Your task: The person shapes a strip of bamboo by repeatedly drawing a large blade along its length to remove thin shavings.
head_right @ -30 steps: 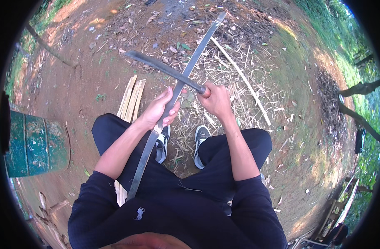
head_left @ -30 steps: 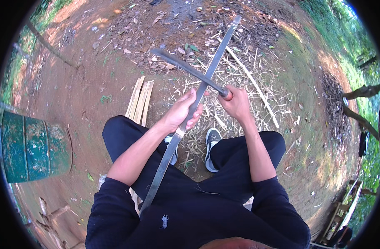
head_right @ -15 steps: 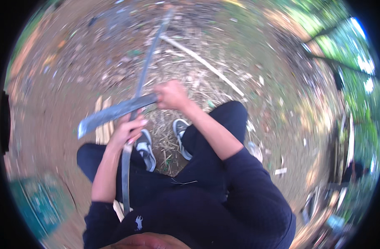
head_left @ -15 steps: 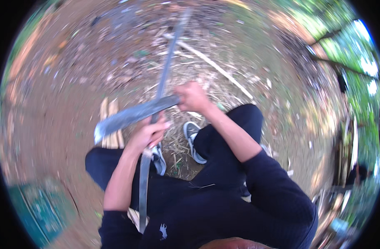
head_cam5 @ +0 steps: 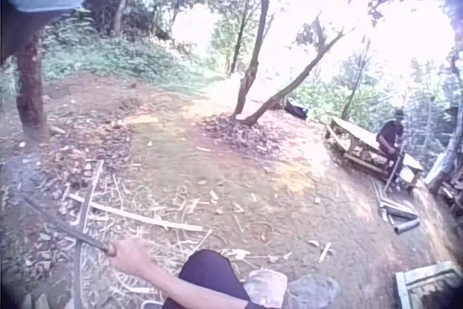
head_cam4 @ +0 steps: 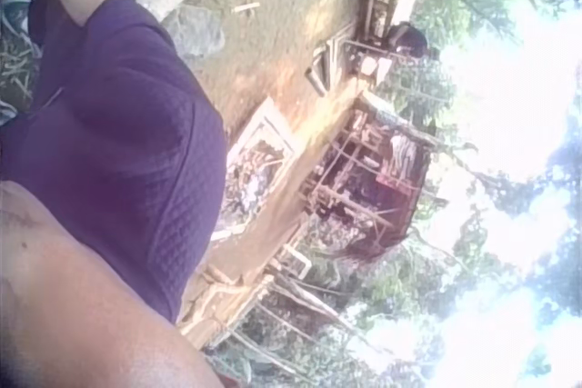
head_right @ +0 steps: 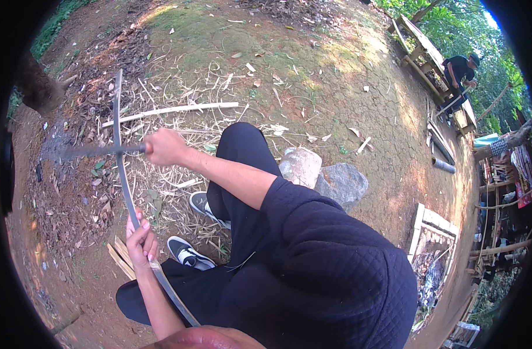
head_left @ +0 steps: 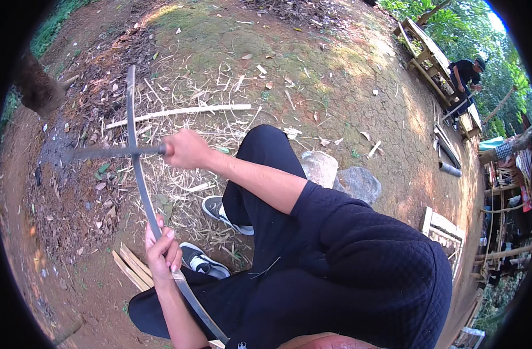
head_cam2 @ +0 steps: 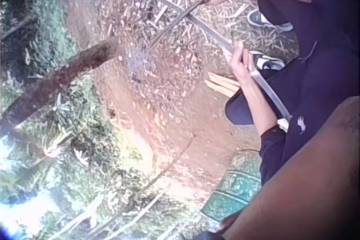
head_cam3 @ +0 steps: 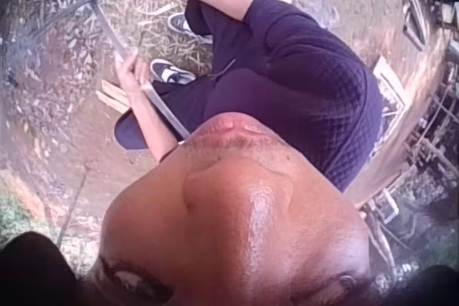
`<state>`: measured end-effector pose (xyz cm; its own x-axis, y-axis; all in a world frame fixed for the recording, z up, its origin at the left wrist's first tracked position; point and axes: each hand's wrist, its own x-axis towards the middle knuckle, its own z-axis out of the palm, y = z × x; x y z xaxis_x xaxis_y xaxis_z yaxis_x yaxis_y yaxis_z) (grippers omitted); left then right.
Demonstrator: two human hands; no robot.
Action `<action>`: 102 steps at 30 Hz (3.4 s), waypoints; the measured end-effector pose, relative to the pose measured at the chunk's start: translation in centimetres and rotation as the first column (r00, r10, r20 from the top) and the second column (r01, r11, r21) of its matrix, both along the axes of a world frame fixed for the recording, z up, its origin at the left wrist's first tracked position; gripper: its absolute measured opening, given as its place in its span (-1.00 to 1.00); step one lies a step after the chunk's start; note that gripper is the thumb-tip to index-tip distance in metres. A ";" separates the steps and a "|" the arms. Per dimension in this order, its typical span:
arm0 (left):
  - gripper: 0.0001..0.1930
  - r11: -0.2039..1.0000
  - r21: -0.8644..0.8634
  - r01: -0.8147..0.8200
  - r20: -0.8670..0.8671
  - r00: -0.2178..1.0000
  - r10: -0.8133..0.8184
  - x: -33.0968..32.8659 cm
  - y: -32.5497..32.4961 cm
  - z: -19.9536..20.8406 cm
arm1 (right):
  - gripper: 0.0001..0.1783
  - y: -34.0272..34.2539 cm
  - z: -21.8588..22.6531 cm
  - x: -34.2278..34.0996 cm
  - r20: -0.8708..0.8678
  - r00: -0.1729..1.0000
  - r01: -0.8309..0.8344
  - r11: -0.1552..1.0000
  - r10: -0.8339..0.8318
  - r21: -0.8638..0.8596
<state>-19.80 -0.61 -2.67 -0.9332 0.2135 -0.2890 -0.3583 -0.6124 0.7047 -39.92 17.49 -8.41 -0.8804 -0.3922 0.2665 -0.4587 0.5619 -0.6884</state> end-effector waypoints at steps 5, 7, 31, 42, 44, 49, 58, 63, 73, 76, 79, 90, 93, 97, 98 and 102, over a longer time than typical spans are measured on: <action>-0.70 0.996 0.087 -0.026 -0.011 1.000 0.027 -1.0 -1.2 -0.9 | -0.86 -2.1 -0.2 3.0 -0.199 0.922 -0.329 0.943 0.332 0.050; -0.70 0.994 0.091 -0.057 0.007 0.998 0.057 -0.7 -1.4 -0.8 | -0.86 -2.6 0.0 3.5 -0.248 0.906 -0.340 0.939 0.343 0.059; -0.65 0.968 0.145 -0.205 0.021 0.979 0.204 6.3 -6.3 0.1 | -0.89 -11.0 -1.2 5.1 -0.354 0.811 -0.492 0.871 0.466 0.020; -0.60 0.968 0.161 -0.194 0.005 0.981 0.196 6.0 -6.7 0.6 | -0.83 -9.0 -3.3 2.4 -0.246 0.950 -0.202 0.979 0.192 -0.015; -0.61 0.969 0.143 -0.200 0.009 0.980 0.200 5.8 -6.4 0.9 | -0.84 -9.0 -2.9 3.2 -0.249 0.942 -0.247 0.968 0.227 -0.053; -0.61 0.985 0.107 -0.135 0.043 0.990 0.131 5.8 -5.4 0.6 | -0.80 -9.4 -0.9 4.4 -0.550 0.698 -0.513 0.856 0.458 0.063; -0.61 0.986 0.105 -0.127 0.068 0.990 0.120 5.6 -4.6 -0.4 | -0.90 -7.4 -5.2 0.0 -0.046 0.999 -0.004 1.000 0.003 -0.015; -0.62 0.975 0.171 -0.140 0.059 0.990 0.132 5.4 -4.9 -0.8 | -0.89 -8.2 -4.0 2.0 -0.412 0.819 -0.419 0.907 0.398 0.044; -0.66 0.989 0.047 -0.139 0.114 0.985 0.133 5.1 -4.9 -1.5 | -0.80 -7.2 -6.7 -1.9 0.121 0.971 0.193 0.977 -0.204 0.095; -0.70 0.982 0.052 -0.183 0.127 0.976 0.175 4.5 -5.0 -1.7 | -0.79 -8.2 -5.1 1.2 0.210 0.978 0.010 1.000 -0.007 -0.012; -0.75 0.983 0.077 -0.164 0.108 0.982 0.155 4.4 -5.9 -1.5 | -0.89 -8.7 -3.5 3.3 0.060 0.976 -0.209 0.978 0.209 -0.015; -0.78 0.999 0.047 -0.023 0.101 0.995 0.018 6.5 -5.4 0.9 | -0.81 -4.4 -10.1 -7.4 0.252 0.892 0.403 0.912 -0.376 -0.068; -0.81 0.999 -0.046 -0.013 0.040 0.999 0.015 6.3 -5.8 1.3 | -0.87 -4.6 -11.0 -6.4 0.842 0.500 0.686 0.686 -0.203 -0.242; -0.78 0.998 -0.029 -0.050 -0.038 0.998 0.049 5.4 -6.1 0.2 | -0.89 -4.9 -10.9 -4.8 0.908 0.399 0.618 0.694 0.128 -0.370; -0.72 0.994 0.089 -0.071 -0.028 0.997 0.074 5.1 -6.2 -0.2 | -0.90 -5.1 -9.6 -4.1 0.890 0.431 0.571 0.718 0.150 -0.398; -0.52 0.954 0.276 -0.114 -0.034 0.991 0.129 4.4 -7.0 -2.2 | -0.83 -6.8 -4.3 -1.4 0.720 0.693 0.360 0.847 0.038 -0.391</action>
<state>-15.36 -7.66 -4.85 -0.9690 0.1617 -0.1867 -0.2371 -0.8207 0.5198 -41.31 10.72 -12.72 -0.9177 -0.2243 -0.3279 0.3145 0.0941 -0.9446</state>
